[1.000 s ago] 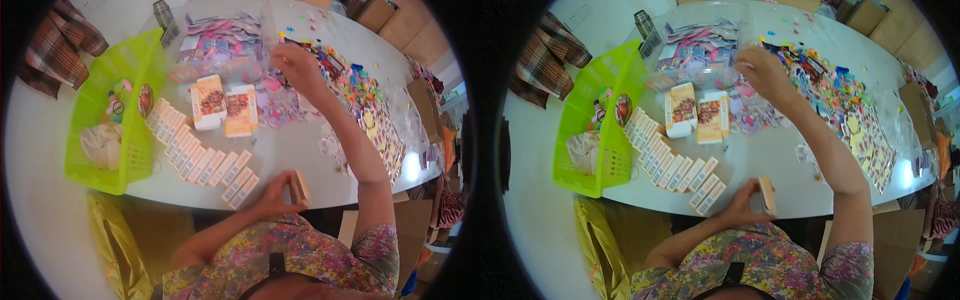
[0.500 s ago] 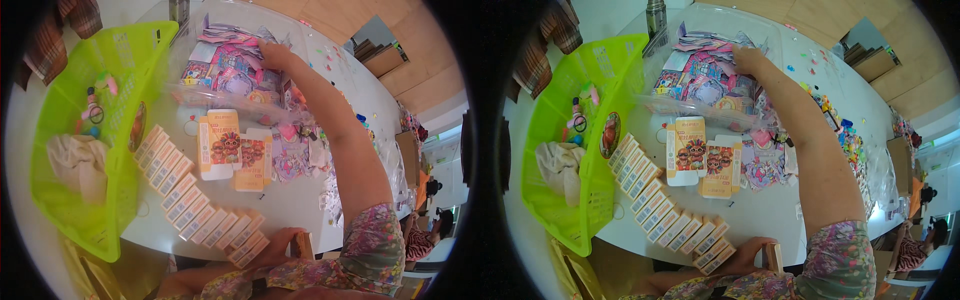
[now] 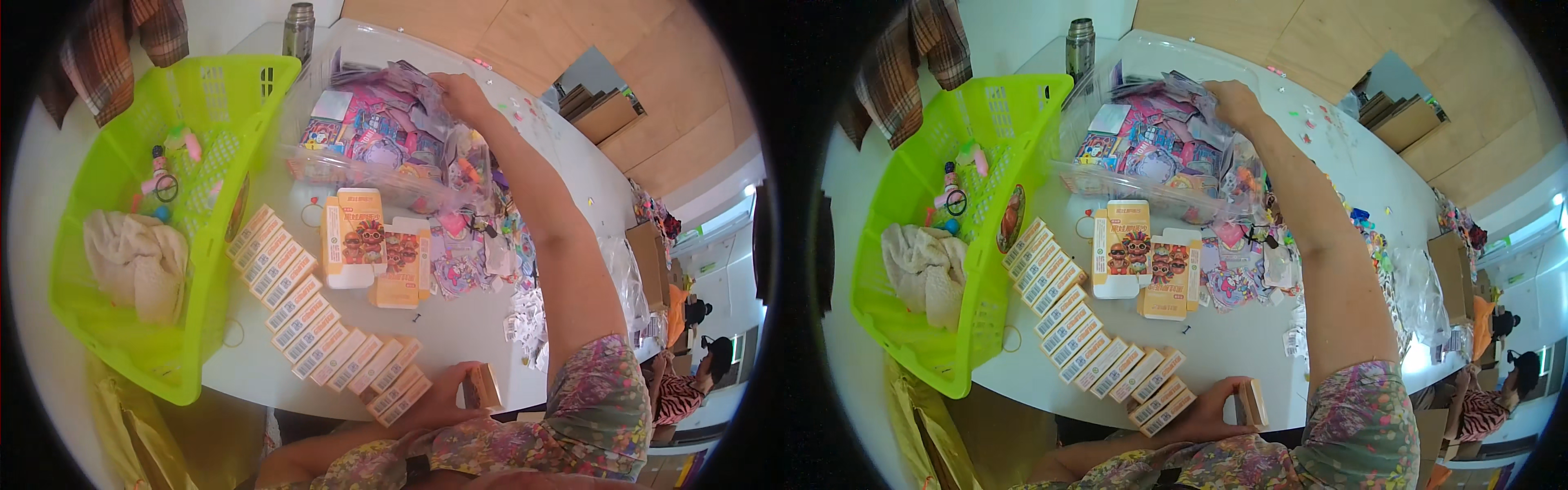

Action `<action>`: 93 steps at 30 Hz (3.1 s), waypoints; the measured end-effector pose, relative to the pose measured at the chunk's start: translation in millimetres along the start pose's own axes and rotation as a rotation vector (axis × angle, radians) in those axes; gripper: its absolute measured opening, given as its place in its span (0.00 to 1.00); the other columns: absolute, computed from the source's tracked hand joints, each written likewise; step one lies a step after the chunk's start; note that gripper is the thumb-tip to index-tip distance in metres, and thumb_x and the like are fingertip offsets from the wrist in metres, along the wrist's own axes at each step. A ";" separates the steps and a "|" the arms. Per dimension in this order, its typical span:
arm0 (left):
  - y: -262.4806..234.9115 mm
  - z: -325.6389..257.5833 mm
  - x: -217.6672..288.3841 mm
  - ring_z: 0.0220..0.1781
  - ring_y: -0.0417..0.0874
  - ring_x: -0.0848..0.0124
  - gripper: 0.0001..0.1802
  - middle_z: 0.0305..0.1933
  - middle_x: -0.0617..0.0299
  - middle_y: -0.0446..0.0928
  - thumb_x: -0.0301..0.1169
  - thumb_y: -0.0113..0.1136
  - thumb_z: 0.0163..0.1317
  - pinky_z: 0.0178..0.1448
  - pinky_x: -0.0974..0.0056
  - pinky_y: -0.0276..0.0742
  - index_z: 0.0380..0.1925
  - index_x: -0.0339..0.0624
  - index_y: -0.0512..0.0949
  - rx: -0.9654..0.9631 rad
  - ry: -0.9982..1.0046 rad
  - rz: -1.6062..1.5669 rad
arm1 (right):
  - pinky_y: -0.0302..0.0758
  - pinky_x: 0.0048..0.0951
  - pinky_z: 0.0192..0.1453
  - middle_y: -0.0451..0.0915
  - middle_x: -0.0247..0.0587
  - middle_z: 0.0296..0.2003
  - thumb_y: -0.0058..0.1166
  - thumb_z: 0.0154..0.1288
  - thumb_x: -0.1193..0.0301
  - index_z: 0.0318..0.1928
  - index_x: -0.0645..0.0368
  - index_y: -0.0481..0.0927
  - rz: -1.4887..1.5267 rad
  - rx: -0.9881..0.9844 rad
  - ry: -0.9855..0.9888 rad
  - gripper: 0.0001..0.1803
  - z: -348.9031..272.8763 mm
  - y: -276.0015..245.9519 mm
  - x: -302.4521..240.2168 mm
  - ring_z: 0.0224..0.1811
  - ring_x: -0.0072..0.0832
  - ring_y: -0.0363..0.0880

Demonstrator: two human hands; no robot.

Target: Packaging small toy items into individual boxes and organizing them into a larger shipping carton.

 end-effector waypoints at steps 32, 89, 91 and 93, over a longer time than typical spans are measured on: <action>10.3 2.5 17.3 0.58 0.76 0.68 0.44 0.54 0.57 0.75 0.33 0.79 0.43 0.65 0.61 0.70 0.59 0.41 0.63 0.023 0.057 0.302 | 0.71 0.19 0.34 0.79 0.27 0.30 0.61 0.61 0.76 0.47 0.67 0.83 1.170 0.226 0.892 0.14 -366.2 -8.6 -45.9 0.30 0.14 0.73; 9.0 19.3 10.8 0.51 0.74 0.56 0.40 0.48 0.52 0.72 0.30 0.77 0.39 0.55 0.56 0.71 0.56 0.36 0.70 0.375 0.249 0.583 | 0.72 0.33 0.28 0.82 0.39 0.22 0.64 0.59 0.62 0.28 0.61 0.85 0.317 0.109 1.107 0.13 -582.3 -128.6 -38.5 0.23 0.31 0.79; 14.3 21.5 19.0 0.50 0.74 0.56 0.40 0.48 0.52 0.72 0.30 0.77 0.39 0.54 0.56 0.72 0.55 0.37 0.70 0.357 0.264 0.669 | 0.69 0.30 0.26 0.80 0.33 0.21 0.64 0.60 0.65 0.30 0.61 0.85 0.524 0.233 1.119 0.11 -587.2 -131.0 -32.7 0.21 0.25 0.74; 19.8 23.1 27.0 0.50 0.74 0.56 0.40 0.47 0.52 0.73 0.31 0.77 0.39 0.54 0.56 0.72 0.55 0.37 0.70 0.349 0.279 0.758 | 0.66 0.27 0.25 0.78 0.28 0.20 0.63 0.61 0.68 0.32 0.62 0.85 0.737 0.356 1.110 0.09 -584.9 -135.7 -33.5 0.20 0.20 0.70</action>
Point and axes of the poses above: each hand's wrist, its own z-axis towards the middle knuckle, its own y-axis out of the palm, x = y × z, the point moved 8 cm from there along z, towards the middle knuckle
